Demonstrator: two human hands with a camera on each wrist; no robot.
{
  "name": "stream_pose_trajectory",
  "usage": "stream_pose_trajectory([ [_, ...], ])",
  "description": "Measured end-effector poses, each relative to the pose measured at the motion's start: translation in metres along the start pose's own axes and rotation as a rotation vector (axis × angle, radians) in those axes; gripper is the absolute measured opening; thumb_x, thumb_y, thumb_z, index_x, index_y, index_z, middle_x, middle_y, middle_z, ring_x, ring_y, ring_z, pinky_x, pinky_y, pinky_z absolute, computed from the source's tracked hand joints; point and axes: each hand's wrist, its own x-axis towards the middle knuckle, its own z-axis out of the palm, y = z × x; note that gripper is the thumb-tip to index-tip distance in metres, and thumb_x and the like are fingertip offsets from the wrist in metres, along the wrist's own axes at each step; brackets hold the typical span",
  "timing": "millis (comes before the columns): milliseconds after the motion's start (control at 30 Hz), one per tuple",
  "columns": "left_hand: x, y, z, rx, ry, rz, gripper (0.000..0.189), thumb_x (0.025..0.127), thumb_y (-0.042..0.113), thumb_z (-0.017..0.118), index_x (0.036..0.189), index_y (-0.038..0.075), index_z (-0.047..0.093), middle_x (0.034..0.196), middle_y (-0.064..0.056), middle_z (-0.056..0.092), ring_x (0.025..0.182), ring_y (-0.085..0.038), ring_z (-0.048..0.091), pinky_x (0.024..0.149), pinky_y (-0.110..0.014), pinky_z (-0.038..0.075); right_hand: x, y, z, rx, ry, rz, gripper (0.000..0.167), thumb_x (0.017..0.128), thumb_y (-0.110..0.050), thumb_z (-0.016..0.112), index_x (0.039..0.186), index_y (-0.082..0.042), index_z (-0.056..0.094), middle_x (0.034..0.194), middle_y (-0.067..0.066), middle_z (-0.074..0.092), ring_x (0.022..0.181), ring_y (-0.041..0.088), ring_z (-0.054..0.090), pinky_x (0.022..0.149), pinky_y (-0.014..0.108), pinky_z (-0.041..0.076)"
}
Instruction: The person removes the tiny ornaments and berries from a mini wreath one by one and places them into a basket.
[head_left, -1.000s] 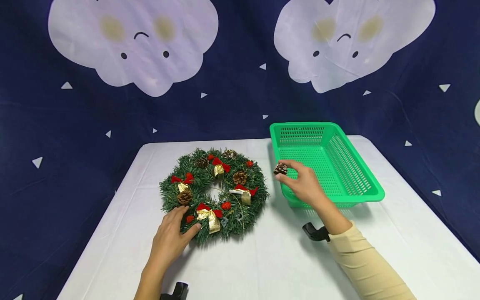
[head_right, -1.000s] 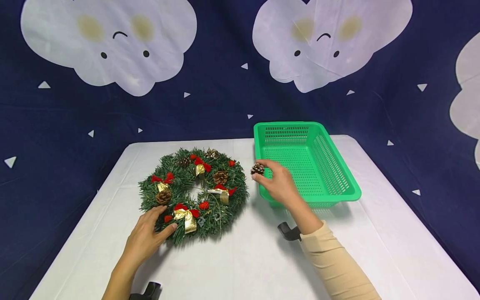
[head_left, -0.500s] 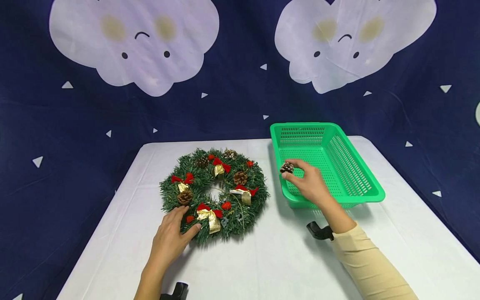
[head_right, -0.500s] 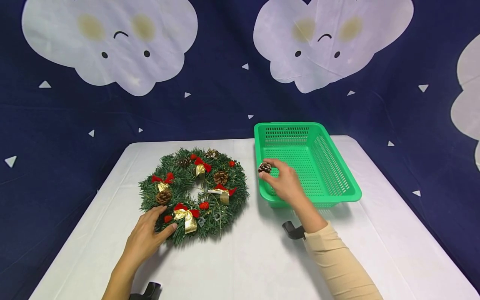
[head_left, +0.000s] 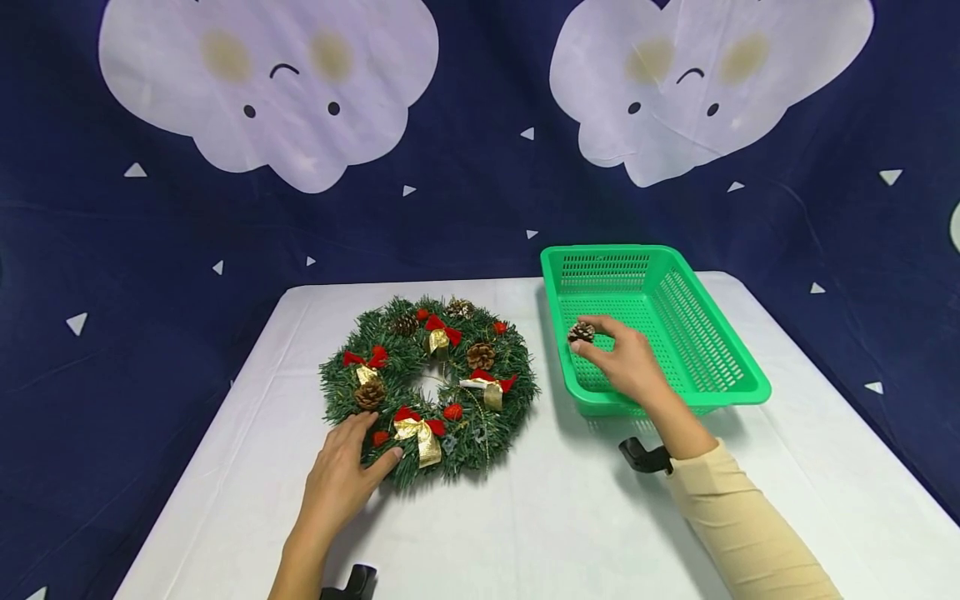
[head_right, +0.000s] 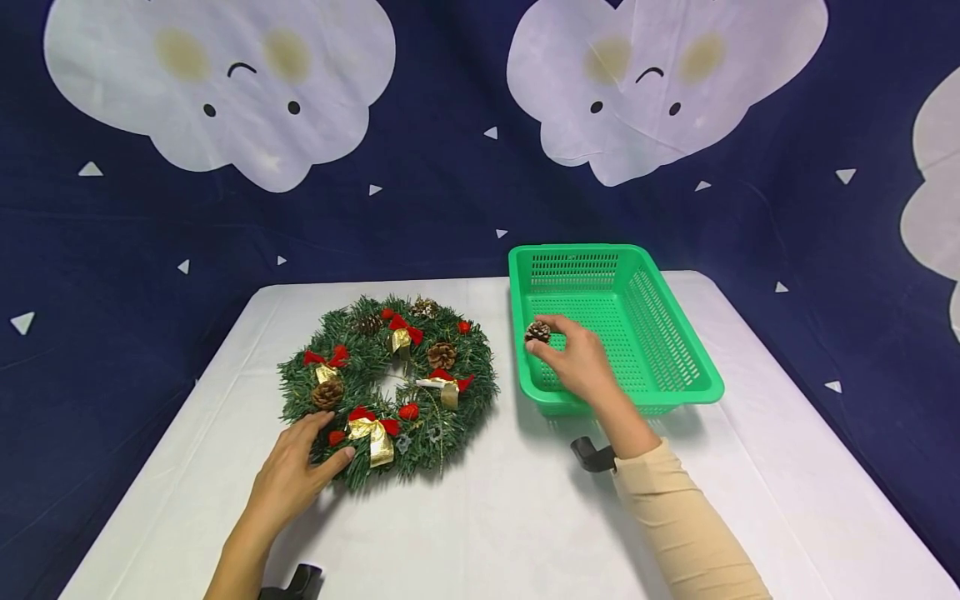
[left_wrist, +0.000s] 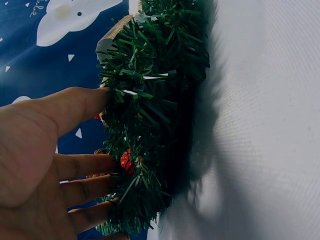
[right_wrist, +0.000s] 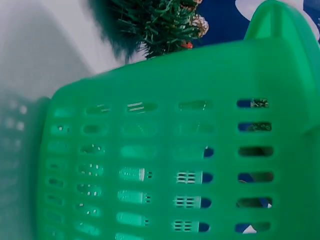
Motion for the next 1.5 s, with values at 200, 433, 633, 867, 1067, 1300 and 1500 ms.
stream_pose_trajectory([
  [200, 0.000, 0.000, 0.000, 0.001, 0.004, 0.003, 0.070, 0.086, 0.045, 0.065, 0.141, 0.008, 0.043, 0.147, -0.018, 0.040, 0.137, -0.038, 0.033, 0.106, -0.060, 0.034, 0.003, 0.004, -0.004, -0.013, -0.023, 0.026, 0.061, 0.088, -0.048, 0.061, 0.138, -0.016, 0.049, 0.139, 0.017, 0.050, 0.131, 0.038, 0.044, 0.101, 0.057, 0.040],
  [433, 0.001, -0.001, 0.002, 0.001, 0.007, 0.005, 0.070, 0.085, 0.044, 0.065, 0.141, 0.007, 0.043, 0.146, -0.018, 0.040, 0.136, -0.038, 0.033, 0.105, -0.060, 0.034, 0.004, 0.006, -0.006, -0.012, -0.022, 0.035, 0.059, 0.088, -0.047, 0.062, 0.137, -0.016, 0.049, 0.137, 0.016, 0.053, 0.130, 0.038, 0.045, 0.101, 0.057, 0.040],
  [633, 0.001, -0.001, 0.002, 0.005, 0.003, 0.001, 0.070, 0.085, 0.044, 0.065, 0.141, 0.007, 0.043, 0.146, -0.018, 0.040, 0.136, -0.039, 0.033, 0.105, -0.061, 0.034, 0.006, 0.009, -0.009, -0.017, -0.022, 0.033, 0.058, 0.089, -0.045, 0.061, 0.137, -0.014, 0.049, 0.136, 0.018, 0.053, 0.127, 0.040, 0.047, 0.098, 0.057, 0.043],
  [867, 0.001, -0.002, 0.003, 0.004, 0.020, 0.011, 0.070, 0.085, 0.043, 0.066, 0.140, 0.007, 0.044, 0.145, -0.018, 0.042, 0.135, -0.038, 0.035, 0.104, -0.061, 0.035, 0.008, 0.012, -0.014, -0.008, -0.031, 0.028, 0.056, 0.089, -0.043, 0.062, 0.136, -0.014, 0.051, 0.133, 0.017, 0.056, 0.123, 0.038, 0.052, 0.095, 0.053, 0.046],
  [1067, 0.001, -0.001, 0.002, 0.004, 0.008, 0.005, 0.071, 0.085, 0.045, 0.065, 0.141, 0.007, 0.043, 0.146, -0.018, 0.040, 0.136, -0.038, 0.033, 0.105, -0.061, 0.034, 0.008, 0.016, -0.020, -0.032, -0.035, 0.038, 0.054, 0.089, -0.039, 0.063, 0.135, -0.014, 0.051, 0.128, 0.018, 0.059, 0.120, 0.037, 0.054, 0.092, 0.052, 0.048],
  [1300, 0.000, 0.000, 0.000, 0.003, -0.003, -0.004, 0.071, 0.086, 0.045, 0.064, 0.142, 0.008, 0.042, 0.148, -0.018, 0.039, 0.138, -0.038, 0.032, 0.107, -0.060, 0.032, 0.009, 0.022, -0.024, -0.043, -0.054, 0.035, 0.054, 0.090, -0.039, 0.063, 0.135, -0.012, 0.051, 0.127, 0.018, 0.060, 0.119, 0.037, 0.055, 0.090, 0.051, 0.048],
  [1500, 0.001, 0.000, 0.000, 0.004, -0.001, -0.002, 0.071, 0.086, 0.045, 0.065, 0.141, 0.008, 0.043, 0.147, -0.018, 0.040, 0.137, -0.038, 0.032, 0.106, -0.060, 0.033, 0.009, 0.027, -0.030, -0.057, -0.098, 0.050, 0.053, 0.090, -0.038, 0.063, 0.135, -0.011, 0.051, 0.125, 0.017, 0.061, 0.117, 0.035, 0.057, 0.089, 0.048, 0.049],
])
